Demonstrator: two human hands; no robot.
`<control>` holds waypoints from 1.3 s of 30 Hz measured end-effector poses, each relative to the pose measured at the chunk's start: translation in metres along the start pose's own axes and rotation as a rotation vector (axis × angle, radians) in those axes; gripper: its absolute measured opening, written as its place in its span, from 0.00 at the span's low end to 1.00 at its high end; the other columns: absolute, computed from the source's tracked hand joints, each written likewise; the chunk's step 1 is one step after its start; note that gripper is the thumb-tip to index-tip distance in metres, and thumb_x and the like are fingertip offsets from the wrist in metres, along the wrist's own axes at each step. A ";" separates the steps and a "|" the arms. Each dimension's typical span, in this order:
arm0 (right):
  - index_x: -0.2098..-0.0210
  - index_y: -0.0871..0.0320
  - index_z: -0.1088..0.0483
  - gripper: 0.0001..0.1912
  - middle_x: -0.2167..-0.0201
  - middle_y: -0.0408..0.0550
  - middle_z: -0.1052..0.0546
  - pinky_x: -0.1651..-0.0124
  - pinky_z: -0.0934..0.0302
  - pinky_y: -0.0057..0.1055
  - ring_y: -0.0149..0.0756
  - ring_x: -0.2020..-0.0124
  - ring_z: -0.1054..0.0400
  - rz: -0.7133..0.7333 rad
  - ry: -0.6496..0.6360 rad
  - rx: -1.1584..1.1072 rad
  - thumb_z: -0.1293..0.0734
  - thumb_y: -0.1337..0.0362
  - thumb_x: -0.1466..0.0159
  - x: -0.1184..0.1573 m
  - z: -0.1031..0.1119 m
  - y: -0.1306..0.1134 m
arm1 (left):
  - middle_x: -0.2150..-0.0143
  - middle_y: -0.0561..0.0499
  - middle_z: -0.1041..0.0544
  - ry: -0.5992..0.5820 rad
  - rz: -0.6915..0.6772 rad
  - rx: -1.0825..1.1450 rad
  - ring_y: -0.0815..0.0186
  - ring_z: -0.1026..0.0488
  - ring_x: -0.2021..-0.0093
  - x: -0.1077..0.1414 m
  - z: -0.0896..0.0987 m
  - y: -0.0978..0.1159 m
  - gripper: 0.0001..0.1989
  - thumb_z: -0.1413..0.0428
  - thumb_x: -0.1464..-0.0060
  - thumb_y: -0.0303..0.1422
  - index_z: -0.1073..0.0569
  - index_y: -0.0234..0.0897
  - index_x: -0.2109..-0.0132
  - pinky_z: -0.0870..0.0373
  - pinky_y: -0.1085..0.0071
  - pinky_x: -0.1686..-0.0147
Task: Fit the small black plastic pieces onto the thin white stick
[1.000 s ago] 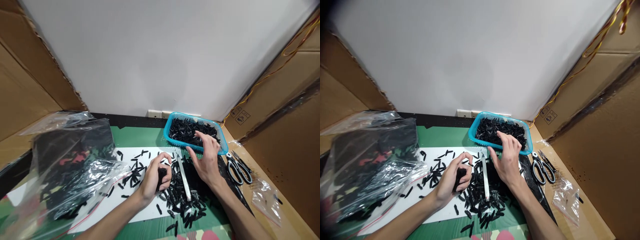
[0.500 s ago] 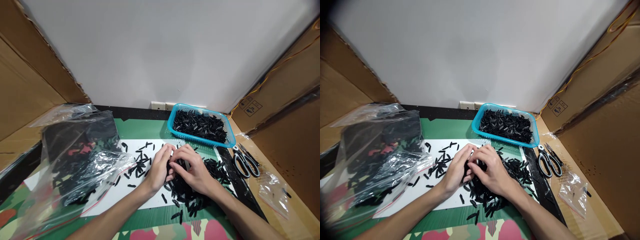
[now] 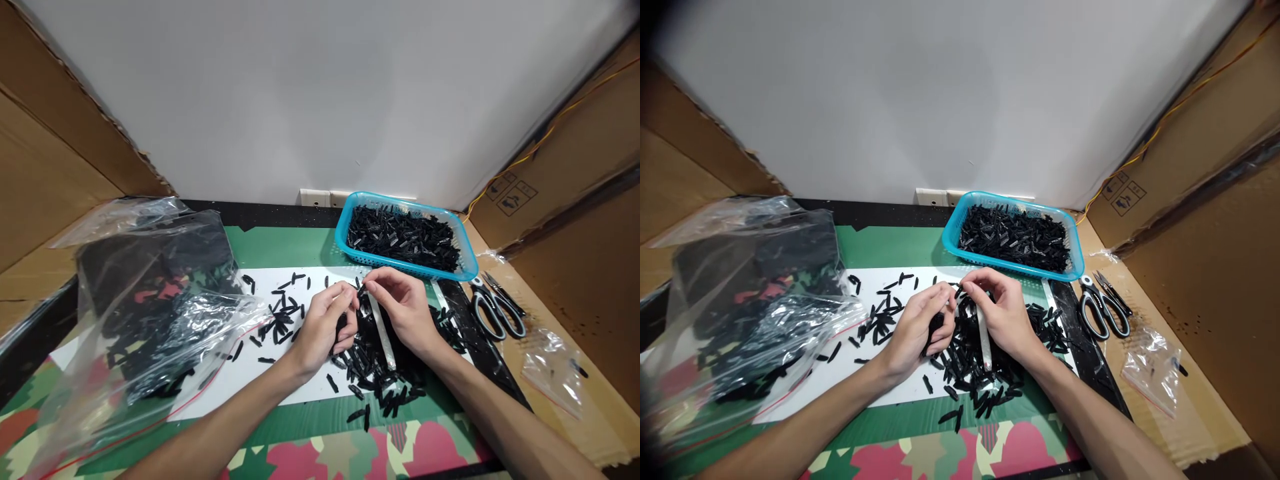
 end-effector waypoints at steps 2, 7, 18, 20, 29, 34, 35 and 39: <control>0.61 0.55 0.22 0.08 0.64 0.45 0.20 0.54 0.32 0.32 0.36 0.61 0.26 -0.014 0.013 -0.018 0.28 0.57 0.31 0.000 0.001 0.003 | 0.83 0.64 0.41 -0.014 0.008 -0.024 0.78 0.52 0.87 0.000 -0.001 -0.002 0.16 0.42 0.35 0.47 0.36 0.40 0.62 0.51 0.84 0.87; 0.61 0.56 0.22 0.09 0.63 0.46 0.19 0.56 0.31 0.32 0.36 0.62 0.26 -0.046 0.022 -0.025 0.27 0.56 0.32 0.001 0.002 0.005 | 0.83 0.66 0.42 -0.003 0.024 -0.045 0.79 0.54 0.86 -0.001 0.001 -0.008 0.18 0.38 0.40 0.47 0.36 0.42 0.58 0.50 0.84 0.87; 0.63 0.56 0.25 0.10 0.68 0.44 0.23 0.60 0.35 0.31 0.35 0.66 0.29 -0.018 -0.026 0.081 0.29 0.56 0.30 0.003 0.001 -0.001 | 0.83 0.63 0.41 -0.022 0.003 -0.038 0.77 0.53 0.85 0.002 -0.002 -0.005 0.15 0.45 0.34 0.47 0.33 0.40 0.59 0.50 0.82 0.86; 0.63 0.56 0.25 0.10 0.69 0.43 0.23 0.61 0.35 0.31 0.34 0.67 0.29 -0.001 -0.003 0.117 0.30 0.56 0.30 0.005 0.002 -0.004 | 0.82 0.63 0.41 -0.023 0.003 -0.033 0.77 0.52 0.85 0.002 -0.002 -0.005 0.16 0.45 0.34 0.48 0.33 0.39 0.60 0.50 0.82 0.86; 0.61 0.55 0.24 0.07 0.68 0.43 0.21 0.64 0.36 0.31 0.33 0.69 0.29 0.070 -0.035 0.272 0.30 0.59 0.29 0.006 0.000 -0.011 | 0.83 0.63 0.41 -0.011 -0.026 -0.042 0.77 0.52 0.86 0.001 0.000 -0.005 0.13 0.45 0.33 0.44 0.32 0.39 0.60 0.50 0.82 0.86; 0.62 0.55 0.25 0.09 0.69 0.43 0.22 0.64 0.35 0.32 0.34 0.69 0.29 0.126 -0.011 0.359 0.33 0.59 0.28 0.010 0.000 -0.015 | 0.83 0.63 0.42 -0.018 -0.035 -0.053 0.77 0.51 0.85 0.001 0.000 -0.004 0.13 0.44 0.33 0.43 0.32 0.39 0.60 0.50 0.82 0.86; 0.62 0.55 0.25 0.09 0.69 0.43 0.22 0.64 0.35 0.32 0.35 0.70 0.29 0.162 0.000 0.397 0.33 0.60 0.27 0.010 0.001 -0.018 | 0.83 0.63 0.41 -0.020 -0.033 -0.053 0.77 0.51 0.85 0.001 -0.001 -0.003 0.13 0.44 0.33 0.44 0.32 0.39 0.60 0.50 0.82 0.86; 0.63 0.55 0.26 0.05 0.69 0.46 0.21 0.64 0.36 0.35 0.36 0.70 0.29 0.538 0.078 0.691 0.32 0.66 0.29 0.013 0.015 -0.048 | 0.82 0.62 0.41 -0.016 -0.007 -0.014 0.77 0.51 0.85 0.001 -0.003 -0.003 0.15 0.47 0.32 0.47 0.33 0.40 0.59 0.51 0.82 0.86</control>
Point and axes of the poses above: each hand's wrist, its own x-axis away from the middle knuckle, its own z-axis out of the back of the hand, y = z × x, the point moved 8 cm from there along -x, towards the middle knuckle
